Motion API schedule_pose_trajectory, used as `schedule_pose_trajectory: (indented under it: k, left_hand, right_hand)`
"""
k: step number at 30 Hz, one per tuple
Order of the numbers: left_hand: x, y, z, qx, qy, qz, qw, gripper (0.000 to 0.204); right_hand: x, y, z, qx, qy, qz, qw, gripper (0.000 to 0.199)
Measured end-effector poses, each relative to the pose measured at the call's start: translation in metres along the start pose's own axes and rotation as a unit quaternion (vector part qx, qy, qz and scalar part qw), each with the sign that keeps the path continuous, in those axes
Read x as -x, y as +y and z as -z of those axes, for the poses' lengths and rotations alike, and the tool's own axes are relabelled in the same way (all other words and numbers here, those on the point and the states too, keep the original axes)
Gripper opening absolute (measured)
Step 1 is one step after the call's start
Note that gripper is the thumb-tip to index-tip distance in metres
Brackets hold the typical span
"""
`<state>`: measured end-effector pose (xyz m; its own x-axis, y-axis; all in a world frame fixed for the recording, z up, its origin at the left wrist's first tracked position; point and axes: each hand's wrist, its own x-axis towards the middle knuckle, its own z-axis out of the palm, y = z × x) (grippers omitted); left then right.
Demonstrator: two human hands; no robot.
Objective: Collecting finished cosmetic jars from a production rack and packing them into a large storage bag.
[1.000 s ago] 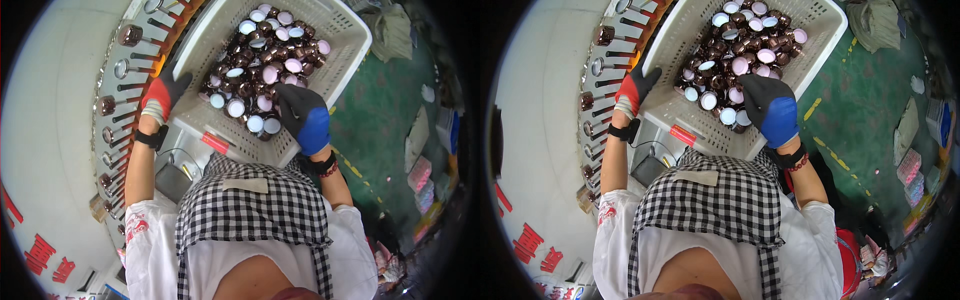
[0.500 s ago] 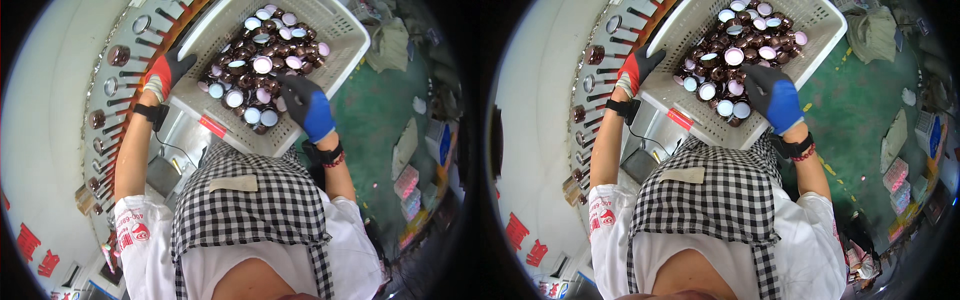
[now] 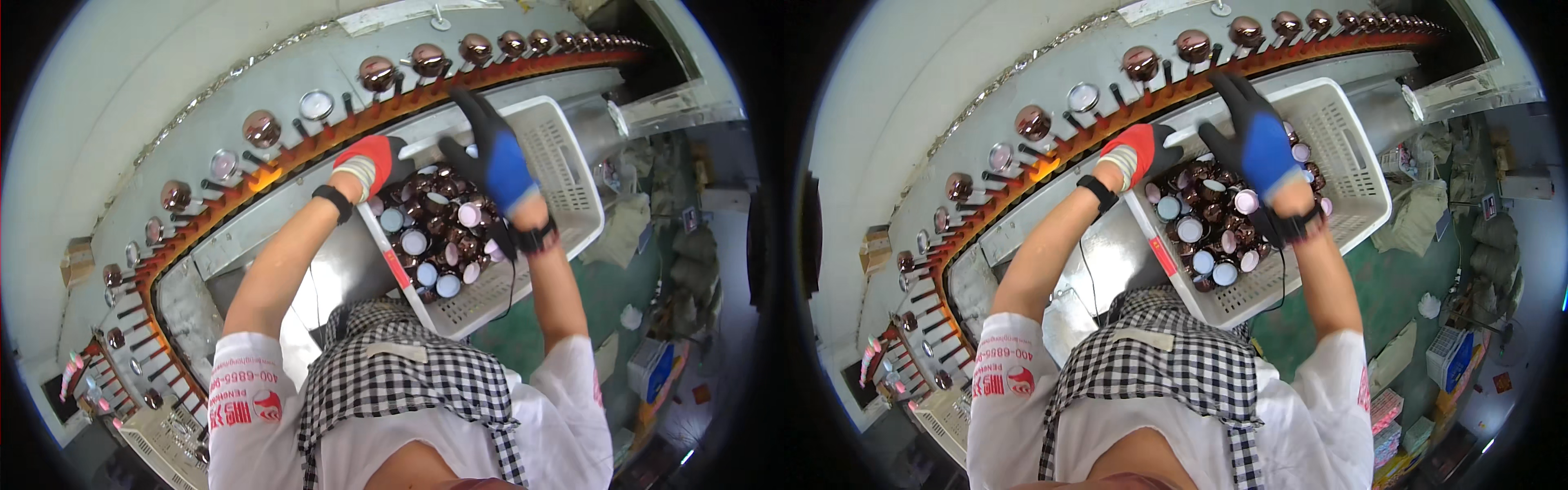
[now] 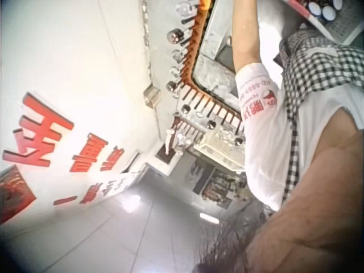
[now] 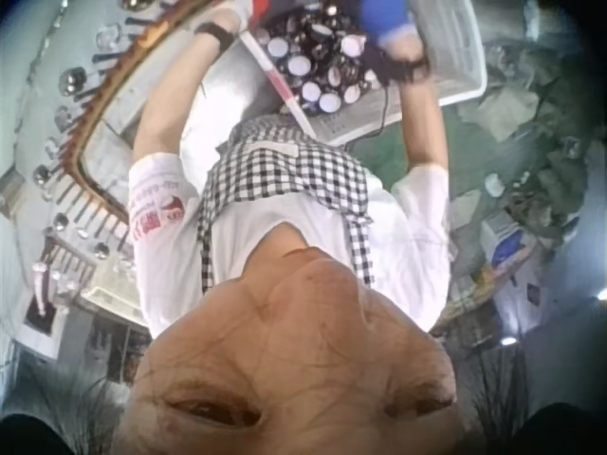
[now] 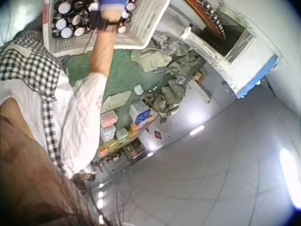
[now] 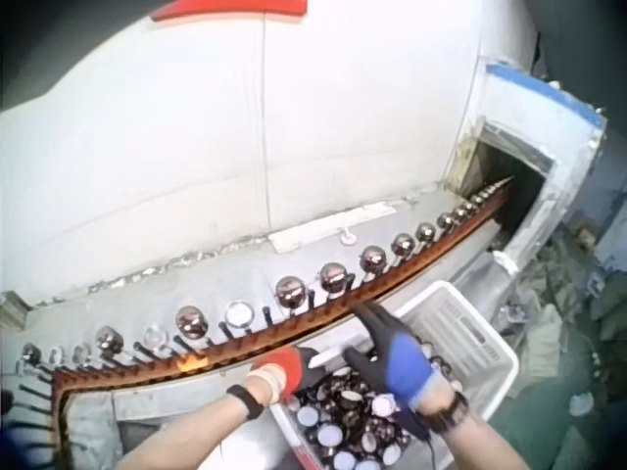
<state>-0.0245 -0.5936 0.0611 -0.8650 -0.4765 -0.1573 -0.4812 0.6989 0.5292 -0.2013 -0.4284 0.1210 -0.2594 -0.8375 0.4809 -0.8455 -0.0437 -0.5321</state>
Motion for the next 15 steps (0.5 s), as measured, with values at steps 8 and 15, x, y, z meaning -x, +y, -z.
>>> schedule_pose_trajectory:
  k: [8,15]
  left_hand:
    - [0.011,-0.015,-0.017,-0.026,0.028,0.012,0.999,0.054]
    - [0.018,-0.024,-0.007,-0.018,0.044,0.109,0.993,0.043]
  right_hand:
    - [-0.173,-0.01,-0.101,0.104,-0.234,-0.04,0.966,0.046]
    - [-0.046,-0.027,-0.022,-0.088,-0.169,0.172,0.967,0.034]
